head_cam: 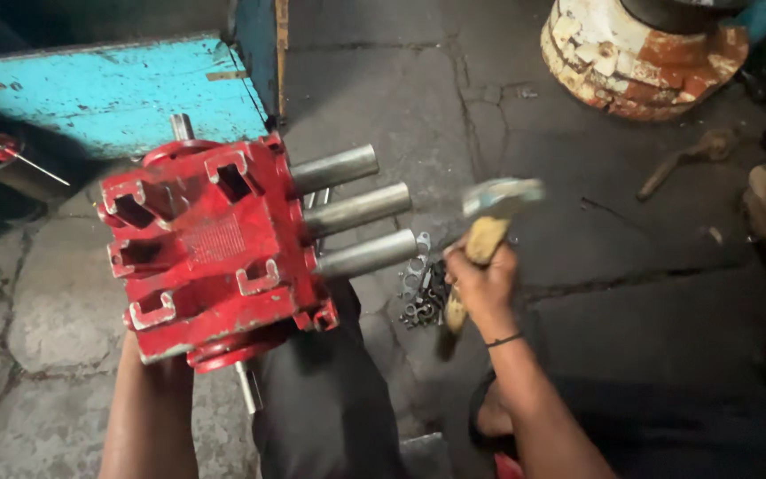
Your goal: The person uses a hammer to tap metal rods into a red mechanical housing. They then insert a crankshaft into the housing and tap it into place with the hammer. Finally, they insert small washers into the housing.
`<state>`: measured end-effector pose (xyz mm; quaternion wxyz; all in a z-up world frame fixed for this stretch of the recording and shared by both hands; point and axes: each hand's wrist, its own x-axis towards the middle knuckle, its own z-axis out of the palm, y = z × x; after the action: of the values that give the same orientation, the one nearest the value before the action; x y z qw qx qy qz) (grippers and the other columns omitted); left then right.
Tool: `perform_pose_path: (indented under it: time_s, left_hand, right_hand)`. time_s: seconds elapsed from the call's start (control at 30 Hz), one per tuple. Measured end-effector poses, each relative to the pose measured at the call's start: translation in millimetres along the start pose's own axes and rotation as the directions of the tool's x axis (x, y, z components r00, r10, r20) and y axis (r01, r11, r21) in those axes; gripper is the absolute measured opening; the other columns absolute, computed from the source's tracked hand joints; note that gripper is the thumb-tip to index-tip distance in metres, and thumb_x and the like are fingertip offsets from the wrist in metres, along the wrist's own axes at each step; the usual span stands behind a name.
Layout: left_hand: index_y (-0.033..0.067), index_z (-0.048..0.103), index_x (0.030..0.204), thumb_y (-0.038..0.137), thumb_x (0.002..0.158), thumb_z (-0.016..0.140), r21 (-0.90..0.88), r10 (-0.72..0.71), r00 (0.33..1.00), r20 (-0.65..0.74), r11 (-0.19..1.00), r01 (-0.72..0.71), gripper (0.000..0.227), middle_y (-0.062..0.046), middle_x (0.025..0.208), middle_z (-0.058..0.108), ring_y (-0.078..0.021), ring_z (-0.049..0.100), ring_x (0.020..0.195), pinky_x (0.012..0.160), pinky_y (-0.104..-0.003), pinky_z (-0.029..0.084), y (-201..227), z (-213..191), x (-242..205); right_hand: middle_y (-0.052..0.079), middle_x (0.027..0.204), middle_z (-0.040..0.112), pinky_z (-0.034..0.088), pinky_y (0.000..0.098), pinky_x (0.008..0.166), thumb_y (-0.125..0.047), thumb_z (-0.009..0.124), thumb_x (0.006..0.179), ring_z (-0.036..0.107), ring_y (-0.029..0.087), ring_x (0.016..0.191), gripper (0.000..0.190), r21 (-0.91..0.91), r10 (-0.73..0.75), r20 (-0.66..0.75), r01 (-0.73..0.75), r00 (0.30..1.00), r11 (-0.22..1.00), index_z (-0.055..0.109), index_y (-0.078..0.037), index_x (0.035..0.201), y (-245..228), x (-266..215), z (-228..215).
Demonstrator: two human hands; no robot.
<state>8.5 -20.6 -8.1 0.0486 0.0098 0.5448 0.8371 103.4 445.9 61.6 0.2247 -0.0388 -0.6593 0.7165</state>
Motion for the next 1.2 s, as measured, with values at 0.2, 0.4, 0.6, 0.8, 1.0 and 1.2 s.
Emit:
perform_pose_path:
  time_s: [0.2,0.4,0.6,0.8,1.0,1.2]
  left_hand:
    - [0.0092,0.057,0.141,0.019,0.1,0.064,-0.013,0.009,1.0,-0.012,1.0,-0.009,0.042,-0.007,0.13,0.063,-0.0218,0.064,0.109,0.088,-0.04,0.056,1,0,-9]
    - [0.0091,0.057,0.141,0.019,0.101,0.065,-0.015,0.003,1.0,0.0,1.0,-0.003,0.042,-0.007,0.13,0.063,-0.0218,0.064,0.109,0.088,-0.04,0.056,4,4,-9]
    - [0.0091,0.058,0.141,0.019,0.101,0.065,-0.024,-0.006,1.0,-0.014,1.0,0.006,0.042,-0.007,0.13,0.064,-0.0217,0.065,0.109,0.088,-0.04,0.057,-2,-13,-22]
    - [0.009,0.058,0.141,0.018,0.101,0.065,-0.041,-0.02,1.0,0.009,0.999,0.02,0.042,-0.007,0.129,0.064,-0.0216,0.065,0.108,0.088,-0.04,0.057,-17,-37,-11]
    - [0.009,0.058,0.141,0.018,0.101,0.065,-0.095,-0.063,0.994,0.09,0.993,0.072,0.042,-0.006,0.129,0.064,-0.0216,0.065,0.108,0.088,-0.04,0.057,-50,-85,18]
    - [0.0083,0.053,0.145,0.018,0.102,0.062,0.2,0.147,0.956,0.253,0.959,-0.2,0.045,-0.006,0.131,0.063,-0.0211,0.063,0.11,0.089,-0.041,0.057,-61,-70,75]
  right_hand:
    - [0.001,0.076,0.062,0.05,0.031,0.05,0.005,0.07,0.077,0.059,0.016,0.06,0.023,0.221,0.144,-0.055,-0.129,0.988,0.967,0.058,-0.006,0.093,2,56,16]
    - [0.002,0.077,0.061,0.048,0.0289,0.061,-0.012,0.077,0.076,0.055,0.01,0.07,0.028,-0.211,-0.242,0.311,0.315,0.919,0.925,0.062,-0.003,0.099,0,65,25]
    - [0.002,0.074,0.061,0.048,0.0313,0.059,-0.012,0.07,0.076,0.056,0.011,0.065,0.014,-0.176,-0.137,0.173,0.167,0.975,0.97,0.064,-0.003,0.086,12,62,35]
    - [0.0,0.074,0.064,0.051,0.0284,0.06,-0.001,0.073,0.078,0.061,0.01,0.066,0.017,-0.295,-0.2,0.299,0.29,0.933,0.91,0.065,-0.004,0.093,-16,52,32]
    - [0.001,0.073,0.063,0.048,0.0276,0.05,0.003,0.073,0.082,0.059,0.01,0.057,0.017,-0.048,0.097,0.079,-0.093,0.992,0.995,0.062,-0.006,0.089,-19,50,6]
    - [0.004,0.068,0.061,0.045,0.0303,0.044,0.005,0.071,0.081,0.057,0.015,0.05,0.014,-0.009,0.212,0.017,-0.211,0.977,0.977,0.061,-0.004,0.084,-17,48,-3]
